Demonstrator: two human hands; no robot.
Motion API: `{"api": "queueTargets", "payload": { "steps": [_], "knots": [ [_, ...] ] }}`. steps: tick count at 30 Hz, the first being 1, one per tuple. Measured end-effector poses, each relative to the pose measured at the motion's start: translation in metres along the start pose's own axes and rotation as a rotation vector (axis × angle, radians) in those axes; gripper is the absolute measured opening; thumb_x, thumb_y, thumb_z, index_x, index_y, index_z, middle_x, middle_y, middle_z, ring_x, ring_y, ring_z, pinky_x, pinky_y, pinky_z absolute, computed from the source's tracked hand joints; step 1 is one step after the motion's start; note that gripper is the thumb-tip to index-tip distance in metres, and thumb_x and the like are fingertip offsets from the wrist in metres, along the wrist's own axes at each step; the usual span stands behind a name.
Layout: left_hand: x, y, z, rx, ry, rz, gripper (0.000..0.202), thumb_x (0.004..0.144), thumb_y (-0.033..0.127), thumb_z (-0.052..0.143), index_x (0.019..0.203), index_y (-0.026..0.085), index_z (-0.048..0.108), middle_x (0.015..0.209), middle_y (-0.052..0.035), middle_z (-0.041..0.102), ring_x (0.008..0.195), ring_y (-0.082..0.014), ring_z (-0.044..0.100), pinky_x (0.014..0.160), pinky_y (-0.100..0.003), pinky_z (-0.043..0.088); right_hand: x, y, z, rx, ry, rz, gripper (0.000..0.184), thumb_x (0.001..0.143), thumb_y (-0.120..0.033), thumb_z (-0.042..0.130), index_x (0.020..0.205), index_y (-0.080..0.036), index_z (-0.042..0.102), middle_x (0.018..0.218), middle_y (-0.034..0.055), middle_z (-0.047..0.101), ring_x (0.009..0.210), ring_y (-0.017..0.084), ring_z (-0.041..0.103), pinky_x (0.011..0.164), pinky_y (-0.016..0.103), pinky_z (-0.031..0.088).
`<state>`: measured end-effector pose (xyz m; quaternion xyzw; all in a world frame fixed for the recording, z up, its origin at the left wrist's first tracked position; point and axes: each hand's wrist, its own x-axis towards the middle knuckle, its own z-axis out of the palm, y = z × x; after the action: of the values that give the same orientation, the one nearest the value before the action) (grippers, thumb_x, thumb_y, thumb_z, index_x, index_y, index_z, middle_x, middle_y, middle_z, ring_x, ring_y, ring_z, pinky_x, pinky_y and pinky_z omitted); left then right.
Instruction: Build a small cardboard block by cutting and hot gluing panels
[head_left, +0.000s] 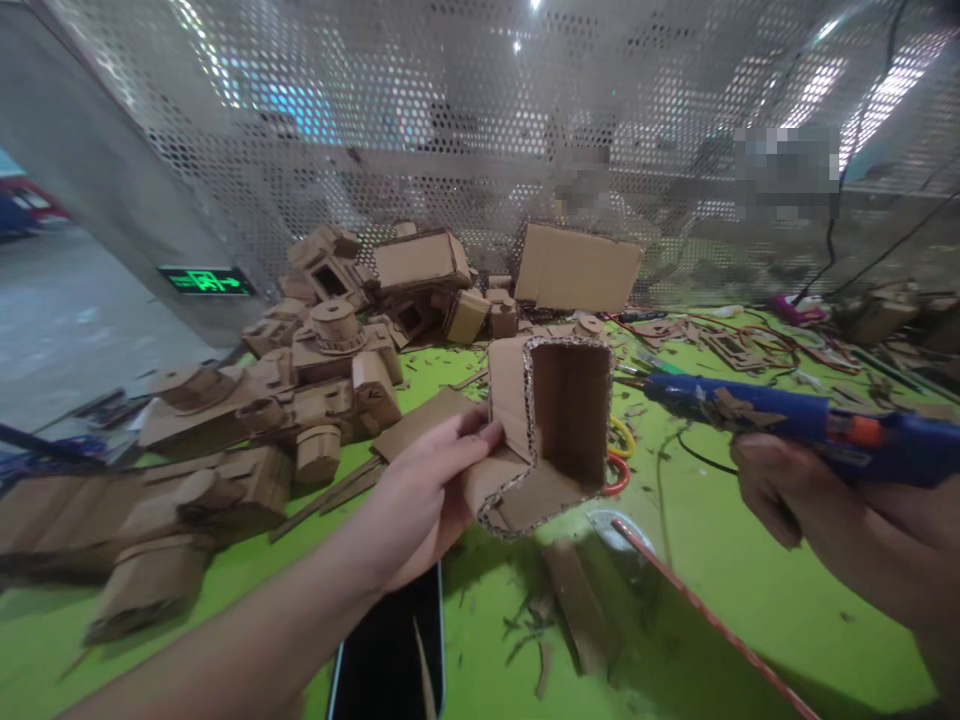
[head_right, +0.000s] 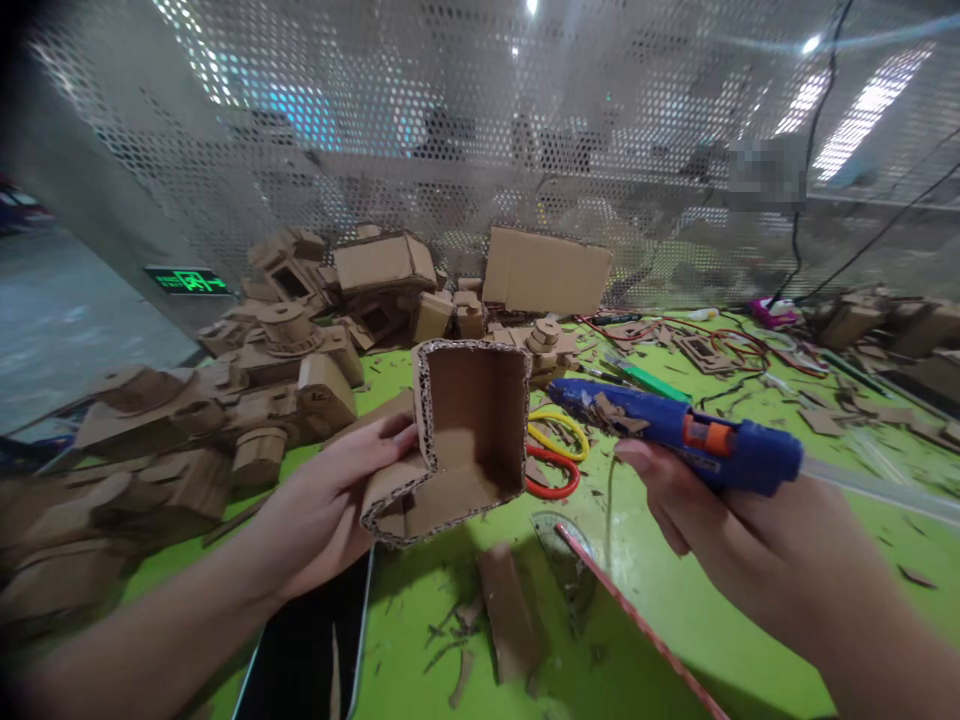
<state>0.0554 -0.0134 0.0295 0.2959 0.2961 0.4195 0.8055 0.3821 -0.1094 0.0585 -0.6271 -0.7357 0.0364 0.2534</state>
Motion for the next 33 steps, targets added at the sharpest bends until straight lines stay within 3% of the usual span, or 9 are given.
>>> {"api": "queueTargets", "payload": {
  "steps": [7,11,15,24,33],
  "knots": [
    [0.003,0.001,-0.003,-0.002,0.034,0.006,0.026,0.1,0.006,0.061,0.115,0.013,0.08,0.102,-0.011,0.086,0.08,-0.0185,0.083,0.073,-0.022,0.067,0.001,-0.019,0.003,-0.017,-0.09,-0.061,0.058,0.109,-0.054,0.052,0.058,-0.028,0.056,0.045,-0.004,0.052,0.033,0.014,0.053,0.033,0.024,0.041],
    [0.002,0.002,-0.001,-0.026,0.069,0.02,0.027,0.101,0.004,0.058,0.11,0.013,0.081,0.096,-0.0107,0.086,0.075,-0.0169,0.082,0.072,-0.022,0.068,0.006,-0.035,0.006,0.065,0.019,-0.057,0.063,0.107,-0.058,0.055,0.051,-0.029,0.052,0.038,-0.0045,0.048,0.025,0.013,0.048,0.027,0.024,0.035],
    [0.001,0.006,0.003,-0.044,0.127,0.027,0.028,0.101,0.001,0.055,0.104,0.012,0.08,0.094,-0.0106,0.086,0.074,-0.0162,0.082,0.07,-0.021,0.067,0.008,-0.047,0.01,0.141,0.034,-0.029,0.062,0.106,-0.058,0.058,0.051,-0.029,0.052,0.037,-0.0047,0.048,0.024,0.012,0.048,0.026,0.023,0.036],
    [0.003,0.012,0.008,-0.054,0.177,0.069,0.029,0.1,-0.003,0.053,0.099,0.011,0.079,0.089,-0.008,0.085,0.066,-0.0148,0.08,0.058,-0.019,0.065,0.009,-0.049,0.007,0.128,0.007,-0.102,0.06,0.108,-0.05,0.056,0.052,-0.029,0.051,0.037,-0.0062,0.05,0.024,0.011,0.05,0.028,0.021,0.037],
    [0.002,0.013,0.006,-0.132,0.38,0.083,0.031,0.103,-0.003,0.049,0.111,0.01,0.076,0.101,-0.0088,0.087,0.068,-0.0157,0.081,0.062,-0.022,0.068,0.003,-0.046,0.01,0.142,-0.029,-0.075,0.056,0.106,-0.051,0.058,0.055,-0.03,0.054,0.039,-0.0064,0.052,0.026,0.012,0.053,0.029,0.022,0.04]
  ]
}}
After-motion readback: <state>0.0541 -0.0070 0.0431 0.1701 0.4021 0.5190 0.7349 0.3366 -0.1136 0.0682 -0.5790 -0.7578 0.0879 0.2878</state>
